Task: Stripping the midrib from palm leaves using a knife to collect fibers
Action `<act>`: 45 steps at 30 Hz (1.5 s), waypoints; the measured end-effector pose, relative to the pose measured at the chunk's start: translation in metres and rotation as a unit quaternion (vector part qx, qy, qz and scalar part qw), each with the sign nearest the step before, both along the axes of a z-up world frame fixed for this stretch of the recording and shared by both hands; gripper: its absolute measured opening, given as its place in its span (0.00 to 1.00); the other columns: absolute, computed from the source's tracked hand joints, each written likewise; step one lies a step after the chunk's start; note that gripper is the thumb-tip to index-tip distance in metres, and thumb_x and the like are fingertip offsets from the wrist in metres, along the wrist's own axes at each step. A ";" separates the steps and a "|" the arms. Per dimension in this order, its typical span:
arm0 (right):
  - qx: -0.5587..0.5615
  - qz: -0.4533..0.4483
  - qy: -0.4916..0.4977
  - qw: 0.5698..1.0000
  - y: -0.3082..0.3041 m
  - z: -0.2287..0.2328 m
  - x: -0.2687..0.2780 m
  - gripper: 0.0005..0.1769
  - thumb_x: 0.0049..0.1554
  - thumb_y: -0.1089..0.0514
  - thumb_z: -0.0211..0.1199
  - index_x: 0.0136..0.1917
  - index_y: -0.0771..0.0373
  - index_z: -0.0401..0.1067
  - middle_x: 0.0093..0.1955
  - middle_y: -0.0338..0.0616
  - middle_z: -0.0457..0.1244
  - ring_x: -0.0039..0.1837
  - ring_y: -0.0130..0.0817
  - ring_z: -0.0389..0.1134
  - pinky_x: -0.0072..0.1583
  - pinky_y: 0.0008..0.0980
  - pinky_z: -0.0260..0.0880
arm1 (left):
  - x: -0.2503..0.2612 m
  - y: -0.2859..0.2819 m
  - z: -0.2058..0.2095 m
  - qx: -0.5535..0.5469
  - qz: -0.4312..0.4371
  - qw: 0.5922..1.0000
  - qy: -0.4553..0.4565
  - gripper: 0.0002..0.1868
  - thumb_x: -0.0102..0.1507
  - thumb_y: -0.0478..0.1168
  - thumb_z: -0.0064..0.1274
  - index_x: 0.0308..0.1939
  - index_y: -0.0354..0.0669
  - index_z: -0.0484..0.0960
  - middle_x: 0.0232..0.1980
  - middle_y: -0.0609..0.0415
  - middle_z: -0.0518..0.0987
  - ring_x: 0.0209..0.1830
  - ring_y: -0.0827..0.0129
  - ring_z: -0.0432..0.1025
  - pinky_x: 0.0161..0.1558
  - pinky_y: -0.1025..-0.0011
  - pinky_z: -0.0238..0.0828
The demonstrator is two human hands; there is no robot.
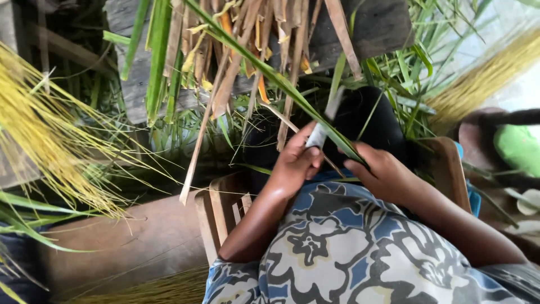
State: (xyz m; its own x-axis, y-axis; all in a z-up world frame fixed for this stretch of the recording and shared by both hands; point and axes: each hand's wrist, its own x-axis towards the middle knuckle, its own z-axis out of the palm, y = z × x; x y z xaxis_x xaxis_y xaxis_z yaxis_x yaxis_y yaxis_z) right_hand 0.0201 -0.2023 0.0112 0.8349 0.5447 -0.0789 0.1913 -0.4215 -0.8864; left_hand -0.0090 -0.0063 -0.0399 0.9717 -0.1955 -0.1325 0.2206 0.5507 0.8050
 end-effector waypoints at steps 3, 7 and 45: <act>0.011 -0.026 -0.011 1.000 0.003 -0.019 0.005 0.12 0.58 0.53 0.49 0.50 0.61 0.66 0.33 0.50 0.65 0.40 0.51 0.68 0.43 0.46 0.67 | -0.002 -0.016 -0.003 -0.007 -0.019 1.000 0.010 0.28 0.63 0.25 0.34 0.67 0.44 0.56 0.20 0.49 0.65 0.10 0.74 0.57 0.13 0.83 0.52; -0.015 -0.063 -0.041 0.997 0.007 -0.031 0.002 0.13 0.59 0.52 0.47 0.49 0.62 0.67 0.35 0.54 0.64 0.42 0.57 0.66 0.43 0.47 0.66 | -0.003 -0.018 -0.012 -0.042 -0.034 0.998 0.019 0.28 0.62 0.24 0.34 0.67 0.42 0.56 0.20 0.49 0.65 0.08 0.72 0.57 0.12 0.82 0.52; -0.087 -0.008 -0.108 0.990 -0.013 -0.017 0.016 0.12 0.59 0.56 0.48 0.53 0.63 0.66 0.37 0.56 0.64 0.39 0.58 0.65 0.37 0.50 0.66 | 0.039 0.023 0.030 -0.027 -0.019 0.999 0.016 0.27 0.63 0.26 0.34 0.67 0.40 0.53 0.22 0.51 0.65 0.12 0.78 0.57 0.13 0.81 0.57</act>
State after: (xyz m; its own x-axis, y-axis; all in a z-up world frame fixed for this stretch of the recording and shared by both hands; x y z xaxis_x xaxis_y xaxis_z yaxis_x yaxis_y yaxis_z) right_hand 0.0361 -0.2157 -0.0058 0.8513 0.5246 0.0107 0.3601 -0.5694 -0.7390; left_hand 0.0302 0.0163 -0.0100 0.9586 -0.2408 -0.1519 0.2681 0.5839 0.7663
